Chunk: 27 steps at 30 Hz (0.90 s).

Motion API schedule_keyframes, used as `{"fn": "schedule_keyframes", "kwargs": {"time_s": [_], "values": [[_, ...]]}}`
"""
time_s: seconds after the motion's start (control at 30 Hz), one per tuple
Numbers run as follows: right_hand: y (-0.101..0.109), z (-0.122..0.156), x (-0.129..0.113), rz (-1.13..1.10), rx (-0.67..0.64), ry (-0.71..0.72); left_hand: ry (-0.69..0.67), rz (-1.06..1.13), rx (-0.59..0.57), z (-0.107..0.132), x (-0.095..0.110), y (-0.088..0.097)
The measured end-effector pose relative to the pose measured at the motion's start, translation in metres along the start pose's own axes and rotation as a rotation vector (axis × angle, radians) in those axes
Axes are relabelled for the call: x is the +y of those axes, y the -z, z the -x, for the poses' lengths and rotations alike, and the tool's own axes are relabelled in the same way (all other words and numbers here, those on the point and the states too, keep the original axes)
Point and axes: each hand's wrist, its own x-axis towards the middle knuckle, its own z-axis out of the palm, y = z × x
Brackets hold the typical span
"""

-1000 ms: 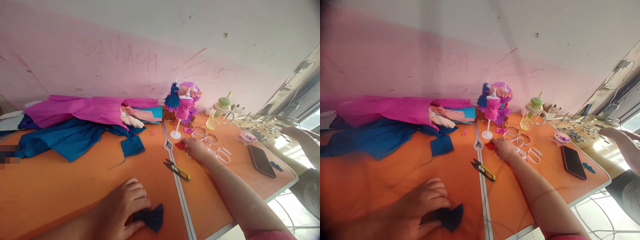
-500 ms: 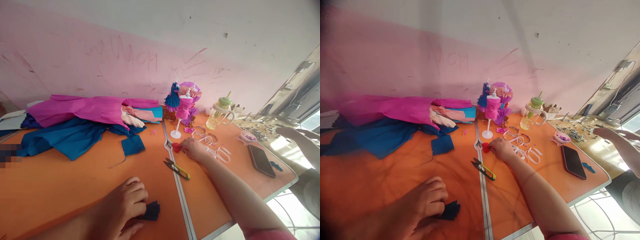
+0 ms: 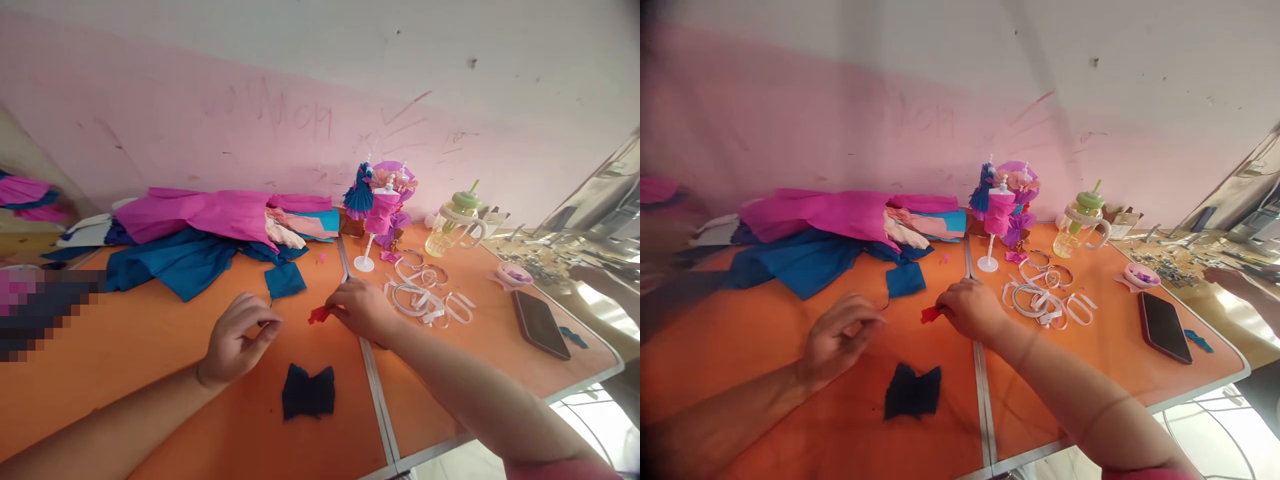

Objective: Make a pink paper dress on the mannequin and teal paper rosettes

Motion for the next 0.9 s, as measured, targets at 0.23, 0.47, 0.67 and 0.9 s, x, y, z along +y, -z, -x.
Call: {"fn": "schedule_keyframes", "kwargs": {"time_s": [0.23,0.47,0.67,0.9], "values": [[-0.044,-0.001,-0.026,-0.061,-0.131,-0.008,0.046,-0.231,-0.379,0.005,-0.005,-0.016],[-0.049,0.006,-0.024,-0.104,-0.117,0.022,0.081,-0.275,-0.495,0.009,-0.001,-0.024],[-0.041,0.008,-0.022,-0.171,-0.072,-0.092,0.091,-0.229,-0.468,0.008,0.003,-0.019],[-0.047,0.007,-0.023,-0.153,-0.102,-0.058,0.114,-0.257,-0.496,0.008,-0.004,-0.026]]}}
